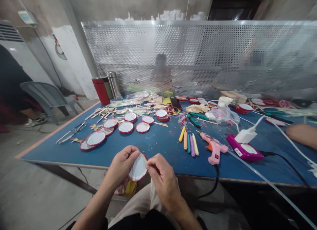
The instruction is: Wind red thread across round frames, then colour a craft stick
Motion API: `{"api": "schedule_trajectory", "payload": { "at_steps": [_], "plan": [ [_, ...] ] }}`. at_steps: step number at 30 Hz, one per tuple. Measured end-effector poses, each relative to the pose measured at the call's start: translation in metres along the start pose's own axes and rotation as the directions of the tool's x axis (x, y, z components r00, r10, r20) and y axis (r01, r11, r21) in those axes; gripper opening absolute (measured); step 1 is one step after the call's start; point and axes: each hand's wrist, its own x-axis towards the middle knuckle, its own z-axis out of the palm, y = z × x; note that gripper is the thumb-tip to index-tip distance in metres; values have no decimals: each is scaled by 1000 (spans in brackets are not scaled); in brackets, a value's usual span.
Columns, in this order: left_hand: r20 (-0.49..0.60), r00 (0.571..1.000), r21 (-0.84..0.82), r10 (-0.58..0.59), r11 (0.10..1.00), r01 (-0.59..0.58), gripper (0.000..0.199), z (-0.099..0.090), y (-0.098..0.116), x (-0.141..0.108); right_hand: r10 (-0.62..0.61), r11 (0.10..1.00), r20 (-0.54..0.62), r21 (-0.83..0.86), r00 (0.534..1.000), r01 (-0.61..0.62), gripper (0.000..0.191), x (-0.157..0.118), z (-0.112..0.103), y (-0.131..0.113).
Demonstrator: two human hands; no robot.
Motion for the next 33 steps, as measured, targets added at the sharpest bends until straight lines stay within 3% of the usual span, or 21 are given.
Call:
{"api": "schedule_trajectory", "payload": {
  "at_steps": [3, 7, 11, 17, 20, 23, 28, 33],
  "plan": [
    [-17, 1000, 53, -2, 999, 3, 23, 0, 3, -1, 87, 996, -31, -31, 996, -88, 17, -15, 5, 5],
    [-33, 999, 109, 4, 994, 0, 22, 2, 6, -3, 257, 966, -65, 54, 964, -253, 22, -27, 16, 9],
    [-31, 999, 162, 12, 987, -7, 22, 2, 8, -4, 326, 945, -141, 78, 935, -318, 26, -31, 23, 7],
    [147, 989, 162, -9, 987, -15, 25, -5, 8, 2, 172, 960, -326, -155, 930, -232, 24, -35, 16, 13],
    [179, 984, 129, -21, 992, -2, 26, -7, 8, 4, 105, 954, -353, -228, 930, -194, 23, -38, 17, 17],
    [159, 987, 141, -6, 990, -17, 24, -6, 9, 3, 148, 968, -310, -148, 939, -202, 23, -39, 22, 16],
    [143, 990, 185, 21, 982, -48, 21, -3, 13, -3, 281, 959, -286, 114, 916, -258, 23, -27, 22, 6],
    [120, 991, 217, 59, 973, -84, 21, -1, 11, -5, 159, 984, -338, -25, 928, -178, 19, -15, 21, -5]
  ]
}}
